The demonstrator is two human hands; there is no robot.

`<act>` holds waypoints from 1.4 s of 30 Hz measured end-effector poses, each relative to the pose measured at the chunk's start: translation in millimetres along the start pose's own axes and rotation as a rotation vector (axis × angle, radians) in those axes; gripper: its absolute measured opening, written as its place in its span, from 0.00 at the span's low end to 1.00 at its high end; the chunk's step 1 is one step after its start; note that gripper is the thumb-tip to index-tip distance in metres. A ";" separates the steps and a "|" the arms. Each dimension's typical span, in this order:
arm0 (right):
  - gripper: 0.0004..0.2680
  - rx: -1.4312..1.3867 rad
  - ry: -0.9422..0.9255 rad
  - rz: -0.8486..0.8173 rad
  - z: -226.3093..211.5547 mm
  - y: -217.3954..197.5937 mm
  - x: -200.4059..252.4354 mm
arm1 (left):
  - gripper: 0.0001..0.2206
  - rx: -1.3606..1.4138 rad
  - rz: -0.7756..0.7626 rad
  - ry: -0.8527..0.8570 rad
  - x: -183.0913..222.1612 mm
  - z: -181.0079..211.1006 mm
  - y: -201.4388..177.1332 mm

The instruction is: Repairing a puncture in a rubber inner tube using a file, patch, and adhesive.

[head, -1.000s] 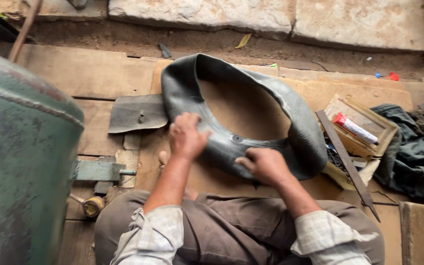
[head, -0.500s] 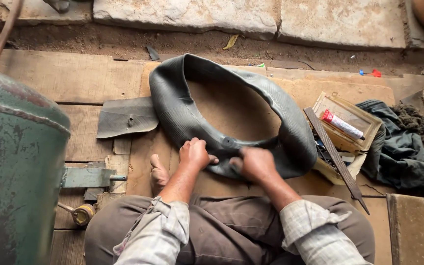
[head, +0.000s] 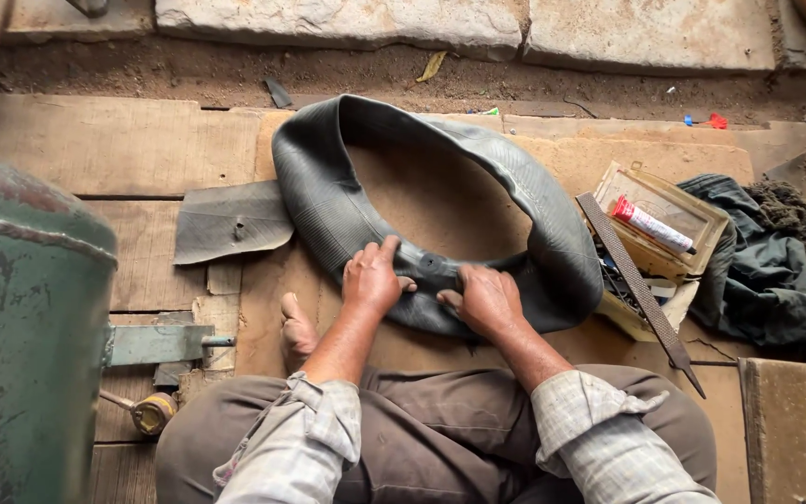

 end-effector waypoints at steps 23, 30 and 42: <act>0.21 -0.017 -0.149 0.170 4.1 10.9 -16.8 | 0.35 -0.432 -0.193 0.207 -9.7 29.9 -12.7; 0.17 -0.095 -0.223 0.234 4.8 10.8 -14.0 | 0.05 -0.311 -0.077 0.345 -8.1 16.9 3.5; 0.09 -0.221 -0.227 0.261 7.8 11.7 -13.7 | 0.15 -0.132 -0.052 0.308 -5.4 26.4 -17.3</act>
Point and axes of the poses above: each hand's wrist, its own x-axis away from the middle knuckle, its own y-axis out of the palm, z = x × y, the point moved 2 cm from there along -x, towards the middle knuckle
